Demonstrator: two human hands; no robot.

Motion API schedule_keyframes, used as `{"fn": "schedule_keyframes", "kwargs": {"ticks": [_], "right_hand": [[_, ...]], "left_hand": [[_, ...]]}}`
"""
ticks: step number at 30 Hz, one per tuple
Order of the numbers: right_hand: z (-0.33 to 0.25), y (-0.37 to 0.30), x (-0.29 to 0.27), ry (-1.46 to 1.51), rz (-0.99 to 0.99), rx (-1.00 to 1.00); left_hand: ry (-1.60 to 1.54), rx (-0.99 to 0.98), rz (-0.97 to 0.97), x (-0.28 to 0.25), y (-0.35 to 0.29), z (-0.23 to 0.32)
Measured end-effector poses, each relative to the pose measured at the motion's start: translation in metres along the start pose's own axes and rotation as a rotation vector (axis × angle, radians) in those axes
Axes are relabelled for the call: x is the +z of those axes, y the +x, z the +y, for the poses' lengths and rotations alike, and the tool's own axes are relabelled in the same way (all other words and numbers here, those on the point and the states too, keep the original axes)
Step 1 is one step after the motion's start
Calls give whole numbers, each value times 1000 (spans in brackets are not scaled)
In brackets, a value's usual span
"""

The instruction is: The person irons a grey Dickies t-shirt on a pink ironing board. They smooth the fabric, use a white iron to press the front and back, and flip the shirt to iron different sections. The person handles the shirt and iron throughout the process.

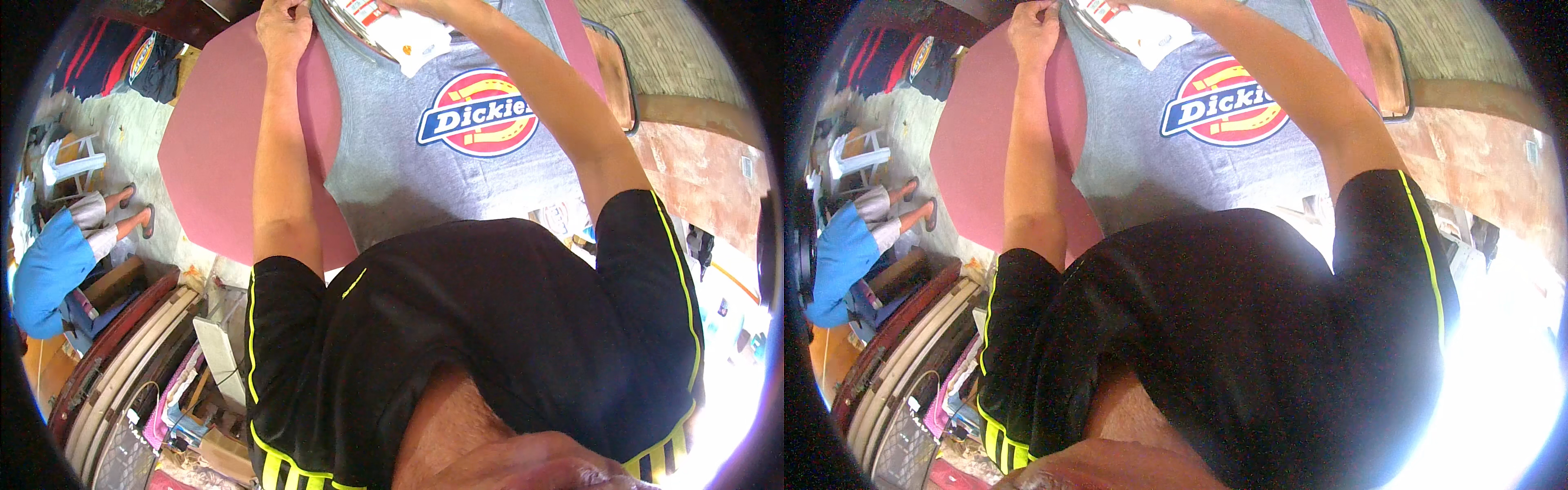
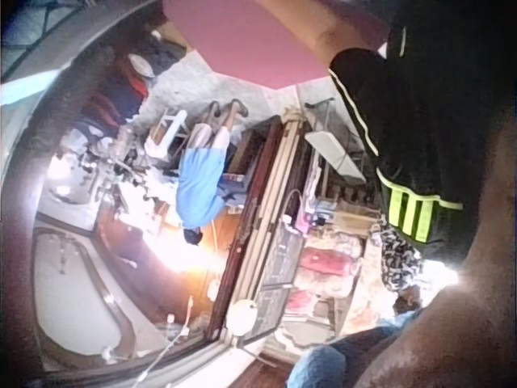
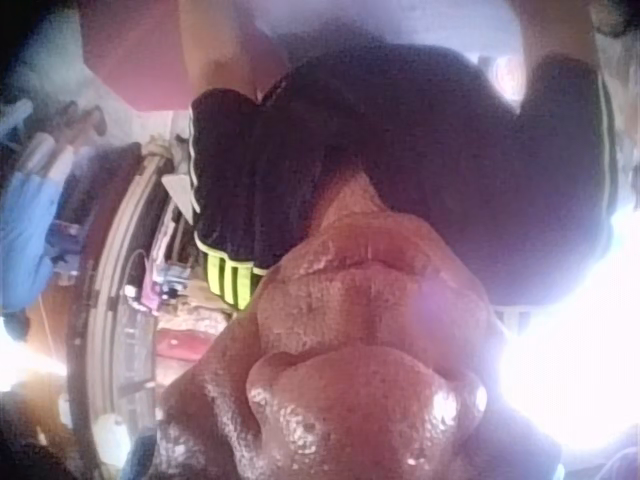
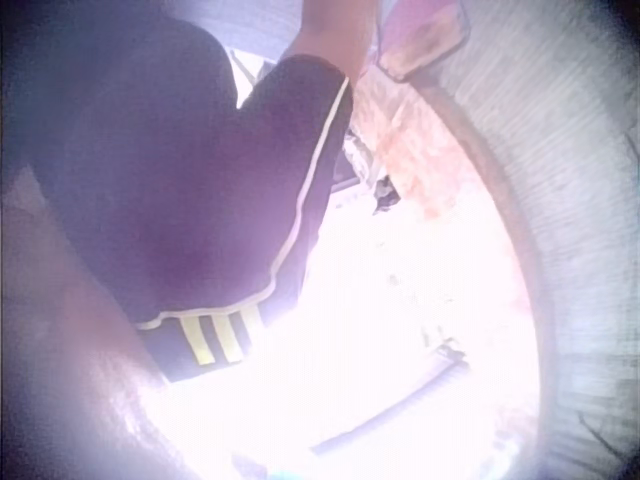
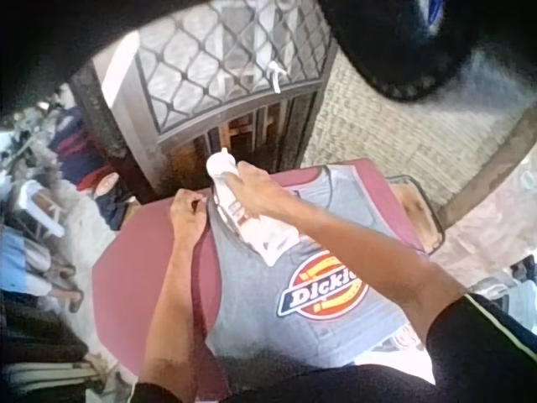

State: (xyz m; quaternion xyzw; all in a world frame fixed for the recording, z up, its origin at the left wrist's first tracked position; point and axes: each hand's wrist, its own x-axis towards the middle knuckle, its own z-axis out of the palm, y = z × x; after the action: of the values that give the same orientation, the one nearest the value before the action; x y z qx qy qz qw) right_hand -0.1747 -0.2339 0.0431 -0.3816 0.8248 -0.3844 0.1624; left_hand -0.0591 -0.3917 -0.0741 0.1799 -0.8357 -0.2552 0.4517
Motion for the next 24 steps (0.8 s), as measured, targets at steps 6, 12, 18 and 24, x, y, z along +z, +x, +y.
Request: {"fn": "schedule_keyframes", "kwargs": {"ticks": [6,12,18,24], "right_hand": [[9,10,1,-39,39,-66],[19,21,0,-101,61,-89],[48,30,-4,-413,9,-403],[45,41,-12,-350,48,-316]], "left_hand": [[2,0,-15,3,-1,-9],[-62,-30,22,3,-1,4],[-37,11,44,6,-3,-9],[-38,-7,20,7,1,-1]]}}
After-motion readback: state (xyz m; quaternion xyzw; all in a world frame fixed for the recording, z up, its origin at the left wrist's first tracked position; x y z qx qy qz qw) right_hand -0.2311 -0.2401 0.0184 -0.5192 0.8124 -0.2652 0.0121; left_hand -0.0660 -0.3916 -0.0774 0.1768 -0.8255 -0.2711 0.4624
